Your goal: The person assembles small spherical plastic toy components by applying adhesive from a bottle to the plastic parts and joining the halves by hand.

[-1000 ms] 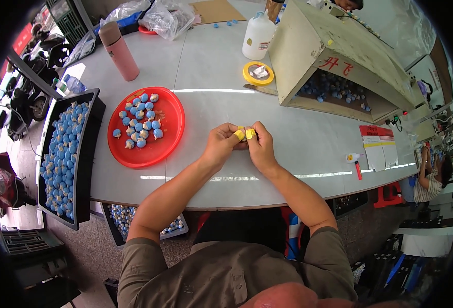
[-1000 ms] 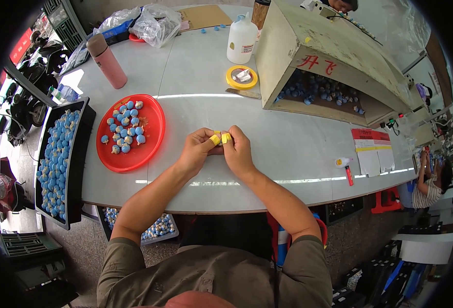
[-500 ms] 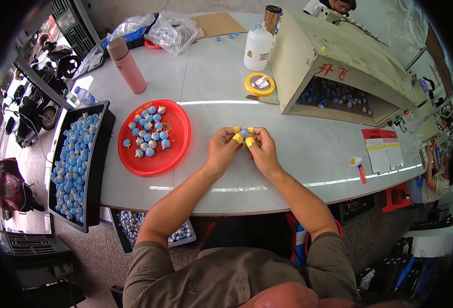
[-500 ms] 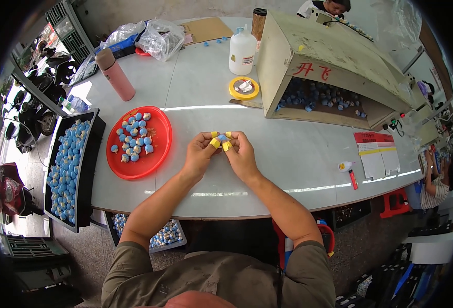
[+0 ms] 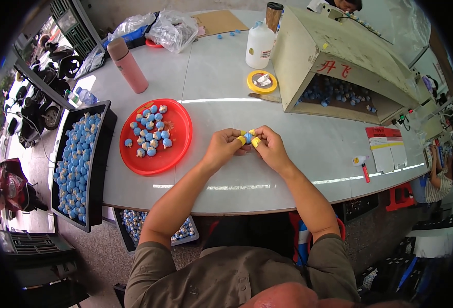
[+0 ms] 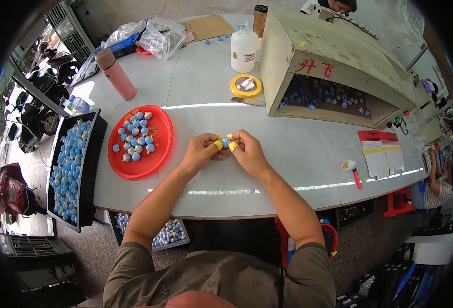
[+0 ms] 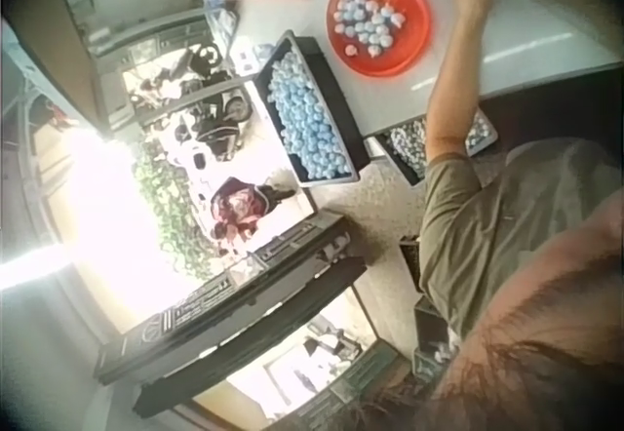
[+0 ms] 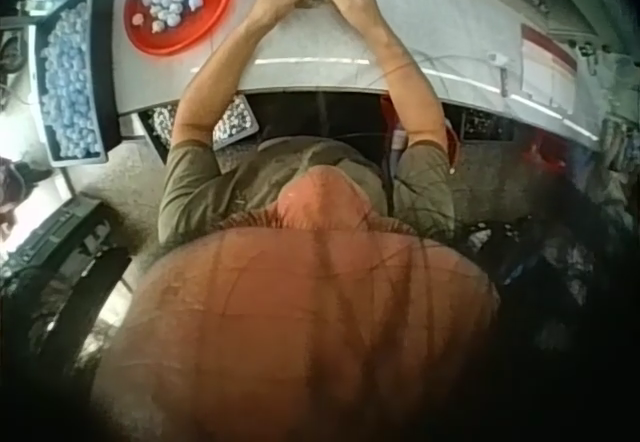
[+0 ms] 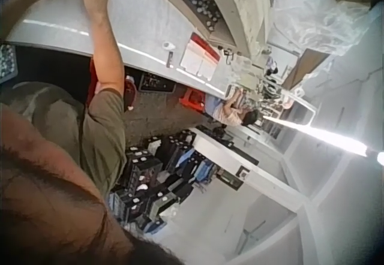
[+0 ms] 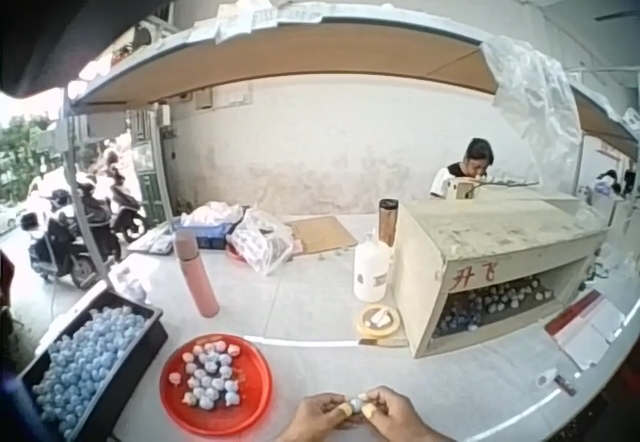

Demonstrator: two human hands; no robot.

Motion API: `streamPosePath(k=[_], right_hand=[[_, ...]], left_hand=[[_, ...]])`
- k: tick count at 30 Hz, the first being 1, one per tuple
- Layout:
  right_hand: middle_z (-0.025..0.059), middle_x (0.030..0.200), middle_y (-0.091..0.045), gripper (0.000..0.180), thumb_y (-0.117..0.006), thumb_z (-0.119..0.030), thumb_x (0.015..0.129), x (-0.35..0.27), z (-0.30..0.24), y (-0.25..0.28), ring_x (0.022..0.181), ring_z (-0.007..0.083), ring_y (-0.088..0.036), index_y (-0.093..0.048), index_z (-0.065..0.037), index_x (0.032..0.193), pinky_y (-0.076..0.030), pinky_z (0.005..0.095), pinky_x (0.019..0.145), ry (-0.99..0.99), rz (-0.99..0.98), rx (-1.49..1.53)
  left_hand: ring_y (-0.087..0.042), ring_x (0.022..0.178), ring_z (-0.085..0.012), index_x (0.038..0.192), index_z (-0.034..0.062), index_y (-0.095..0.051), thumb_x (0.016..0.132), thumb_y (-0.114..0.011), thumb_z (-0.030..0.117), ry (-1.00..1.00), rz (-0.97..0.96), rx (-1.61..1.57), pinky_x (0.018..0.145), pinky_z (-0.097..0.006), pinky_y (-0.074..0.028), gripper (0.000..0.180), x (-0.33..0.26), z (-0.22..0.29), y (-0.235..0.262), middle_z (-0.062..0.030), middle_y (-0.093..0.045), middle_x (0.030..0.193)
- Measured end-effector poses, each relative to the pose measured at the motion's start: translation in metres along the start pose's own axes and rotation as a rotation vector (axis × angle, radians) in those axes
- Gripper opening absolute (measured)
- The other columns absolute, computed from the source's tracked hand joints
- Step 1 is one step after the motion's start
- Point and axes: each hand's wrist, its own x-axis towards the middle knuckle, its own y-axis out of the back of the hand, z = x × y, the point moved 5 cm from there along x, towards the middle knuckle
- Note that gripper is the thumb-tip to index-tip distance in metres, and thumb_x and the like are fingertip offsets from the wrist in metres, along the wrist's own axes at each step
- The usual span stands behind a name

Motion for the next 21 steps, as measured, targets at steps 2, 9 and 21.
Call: streamPosePath(k=[2,9,21], right_hand=[[0.0026,0.086,-0.061,0.011,-0.053,0.001,0.093,0.0,-0.003,0.001,0.068,0.0034,-0.052,-0.055,0.002,0.104,-0.044,0.0195,0.06,0.008,-0.02,-0.01],[0.0018,0.088,-0.061,0.005,-0.055,0.001,0.094,-0.001,-0.008,0.003,0.066,0.002,-0.049,-0.055,0.0,0.099,-0.04,0.018,0.053,-0.018,-0.104,-0.038],[0.0068,0.089,-0.064,0.006,-0.054,0.005,0.09,-0.001,-0.001,0.001,0.074,0.0069,-0.058,-0.055,0.003,0.096,-0.049,0.0223,0.066,0.095,-0.069,-0.132]], left_hand=[[-0.07,0.09,-0.0199,0.113,-0.009,-0.058,0.095,-0.057,0.01,0.012,-0.001,0.003,0.076,-0.028,-0.058,0.026,0.0,-0.001,0.001,-0.0138,-0.066,0.105],[-0.069,0.09,-0.019,0.104,-0.012,-0.057,0.091,-0.061,0.003,-0.039,-0.056,-0.022,0.077,-0.026,-0.058,0.021,0.0,0.001,-0.002,-0.0147,-0.066,0.1],[-0.069,0.091,-0.0202,0.101,-0.0139,-0.055,0.089,-0.06,-0.002,-0.113,-0.026,-0.002,0.078,-0.026,-0.057,0.018,0.001,-0.005,-0.002,-0.017,-0.066,0.099]])
